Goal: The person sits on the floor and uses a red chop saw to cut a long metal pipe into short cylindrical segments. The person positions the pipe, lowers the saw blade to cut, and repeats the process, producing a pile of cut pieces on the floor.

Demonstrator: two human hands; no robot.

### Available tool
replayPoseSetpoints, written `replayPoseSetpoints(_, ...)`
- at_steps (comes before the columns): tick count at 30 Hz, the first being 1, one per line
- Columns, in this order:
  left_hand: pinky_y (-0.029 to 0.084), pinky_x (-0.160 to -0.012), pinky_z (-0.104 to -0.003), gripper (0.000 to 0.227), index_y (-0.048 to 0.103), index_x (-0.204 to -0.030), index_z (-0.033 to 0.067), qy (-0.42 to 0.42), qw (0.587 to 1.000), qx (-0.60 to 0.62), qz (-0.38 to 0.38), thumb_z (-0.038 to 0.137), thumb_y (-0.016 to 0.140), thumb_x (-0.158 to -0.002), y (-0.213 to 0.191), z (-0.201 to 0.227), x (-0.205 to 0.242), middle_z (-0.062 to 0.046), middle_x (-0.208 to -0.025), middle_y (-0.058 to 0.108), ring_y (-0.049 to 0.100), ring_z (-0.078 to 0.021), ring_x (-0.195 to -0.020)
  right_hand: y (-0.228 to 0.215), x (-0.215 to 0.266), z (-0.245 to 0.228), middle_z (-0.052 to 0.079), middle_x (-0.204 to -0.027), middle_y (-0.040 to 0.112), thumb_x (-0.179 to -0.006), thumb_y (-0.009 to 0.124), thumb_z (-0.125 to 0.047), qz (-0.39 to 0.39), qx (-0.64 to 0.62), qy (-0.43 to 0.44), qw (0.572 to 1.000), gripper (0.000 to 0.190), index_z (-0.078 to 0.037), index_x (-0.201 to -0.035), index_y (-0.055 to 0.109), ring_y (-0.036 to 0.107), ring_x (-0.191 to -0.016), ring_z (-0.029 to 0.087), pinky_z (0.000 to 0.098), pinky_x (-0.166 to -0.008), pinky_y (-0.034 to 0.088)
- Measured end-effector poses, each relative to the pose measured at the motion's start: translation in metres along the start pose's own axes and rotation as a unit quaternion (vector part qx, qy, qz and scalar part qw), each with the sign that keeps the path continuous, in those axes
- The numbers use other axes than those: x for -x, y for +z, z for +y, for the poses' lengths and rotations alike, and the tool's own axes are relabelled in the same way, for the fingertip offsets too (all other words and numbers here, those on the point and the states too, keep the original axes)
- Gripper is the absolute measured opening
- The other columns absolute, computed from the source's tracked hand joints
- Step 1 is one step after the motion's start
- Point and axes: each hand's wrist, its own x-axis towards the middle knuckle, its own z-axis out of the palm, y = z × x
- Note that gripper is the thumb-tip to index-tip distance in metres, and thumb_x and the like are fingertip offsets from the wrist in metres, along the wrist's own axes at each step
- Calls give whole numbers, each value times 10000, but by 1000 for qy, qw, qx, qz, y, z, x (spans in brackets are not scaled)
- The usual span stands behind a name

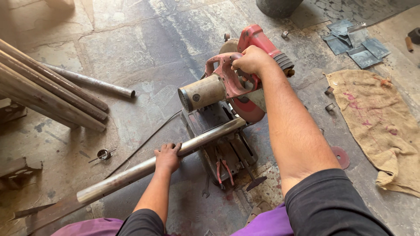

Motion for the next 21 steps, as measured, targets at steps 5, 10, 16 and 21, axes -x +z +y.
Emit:
replayPoseSetpoints(5, 326, -1142, -514, 724, 405, -1545, 286, 3, 999, 36, 2, 429, 722, -910, -2, -12, -10, -46, -1532, 456, 403, -258, -1419, -1, -6, 5, 115, -748, 734, -813, 740, -164, -11, 5, -13, 1000, 195, 0, -918, 760, 682, -586, 208, 381, -542, 534)
replayPoseSetpoints(10, 399, -1104, -586, 590, 508, -1420, 188, -25, 998, 40, -39, 473, 679, -932, 5, -32, -9, -62, -1393, 608, 553, -264, -1327, -1, -7, 8, 113, -773, 735, -807, 745, -174, -14, 4, 2, 1000, 215, -15, -950, 768, 683, -596, 213, 387, -552, 538)
replayPoseSetpoints(16, 449, -1061, -553, 501, 584, -1303, 141, -16, 998, 61, -29, 491, 647, -951, 13, -34, -17, -95, -1333, 650, 596, -293, -1280, 0, -6, 9, 100, -793, 753, -796, 764, -181, -5, 7, -12, 1000, 237, -31, -979, 773, 698, -642, 194, 373, -586, 548)
replayPoseSetpoints(21, 457, -1074, -538, 479, 625, -1278, 133, -16, 995, 76, -60, 489, 638, -959, 8, -35, -25, -110, -1344, 654, 590, -313, -1294, 1, -5, 11, 122, -803, 747, -812, 754, -187, -10, 10, -11, 1000, 238, -9, -970, 766, 692, -659, 209, 379, -591, 539)
